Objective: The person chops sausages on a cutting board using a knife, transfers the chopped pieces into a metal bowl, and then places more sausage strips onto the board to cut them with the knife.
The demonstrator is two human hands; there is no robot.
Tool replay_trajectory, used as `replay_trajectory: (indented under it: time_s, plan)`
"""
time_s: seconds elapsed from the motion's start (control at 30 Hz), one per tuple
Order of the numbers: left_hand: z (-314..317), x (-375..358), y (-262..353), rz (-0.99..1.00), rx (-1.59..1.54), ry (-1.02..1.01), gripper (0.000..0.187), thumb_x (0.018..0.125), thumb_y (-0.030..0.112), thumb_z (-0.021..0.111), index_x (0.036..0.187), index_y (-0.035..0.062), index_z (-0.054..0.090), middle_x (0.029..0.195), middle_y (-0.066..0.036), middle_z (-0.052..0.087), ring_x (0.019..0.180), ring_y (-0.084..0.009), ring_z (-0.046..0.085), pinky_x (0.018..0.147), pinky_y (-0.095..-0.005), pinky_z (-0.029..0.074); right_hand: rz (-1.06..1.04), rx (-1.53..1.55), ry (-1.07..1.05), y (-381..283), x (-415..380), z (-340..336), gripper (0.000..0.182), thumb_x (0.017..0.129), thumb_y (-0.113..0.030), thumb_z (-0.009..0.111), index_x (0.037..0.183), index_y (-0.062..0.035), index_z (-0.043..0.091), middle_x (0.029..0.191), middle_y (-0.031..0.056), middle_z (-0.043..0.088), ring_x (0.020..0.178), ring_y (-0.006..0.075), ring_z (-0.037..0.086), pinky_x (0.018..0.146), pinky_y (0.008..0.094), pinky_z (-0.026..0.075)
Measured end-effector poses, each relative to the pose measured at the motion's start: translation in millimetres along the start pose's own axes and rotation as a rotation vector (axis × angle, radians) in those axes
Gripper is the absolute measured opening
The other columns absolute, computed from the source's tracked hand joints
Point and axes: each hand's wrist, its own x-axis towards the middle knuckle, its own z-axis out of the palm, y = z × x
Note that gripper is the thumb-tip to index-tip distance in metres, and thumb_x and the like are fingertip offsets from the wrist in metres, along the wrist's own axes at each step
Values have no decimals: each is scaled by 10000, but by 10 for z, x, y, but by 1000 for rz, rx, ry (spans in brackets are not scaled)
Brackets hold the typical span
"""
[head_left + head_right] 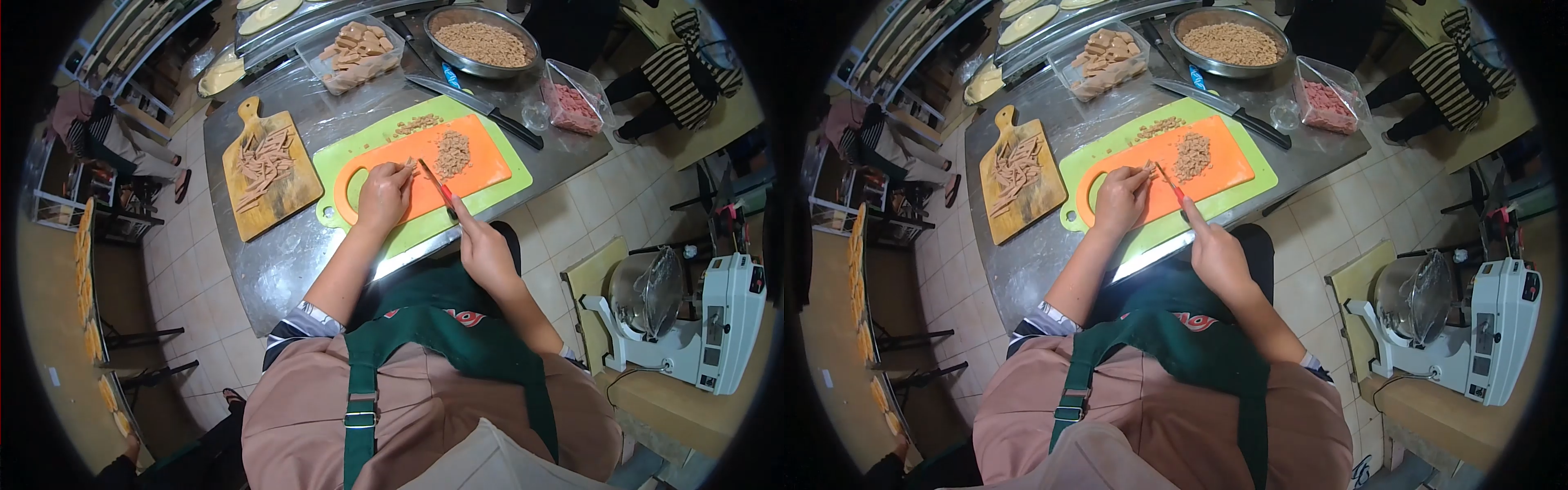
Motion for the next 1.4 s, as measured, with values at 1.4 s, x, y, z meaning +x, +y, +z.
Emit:
replay_trajectory:
  time_s: [1.4]
  plan:
    - [-30,0,24,-14,-13,45,96,741,104,636,711,40,571,692,-105,574,689,-286,575,587,-391,471,-36,-153,-12,-60,175,119,623,807,-47,485,1391,-190,317,665,175,512,589,356,563,563,443,474]
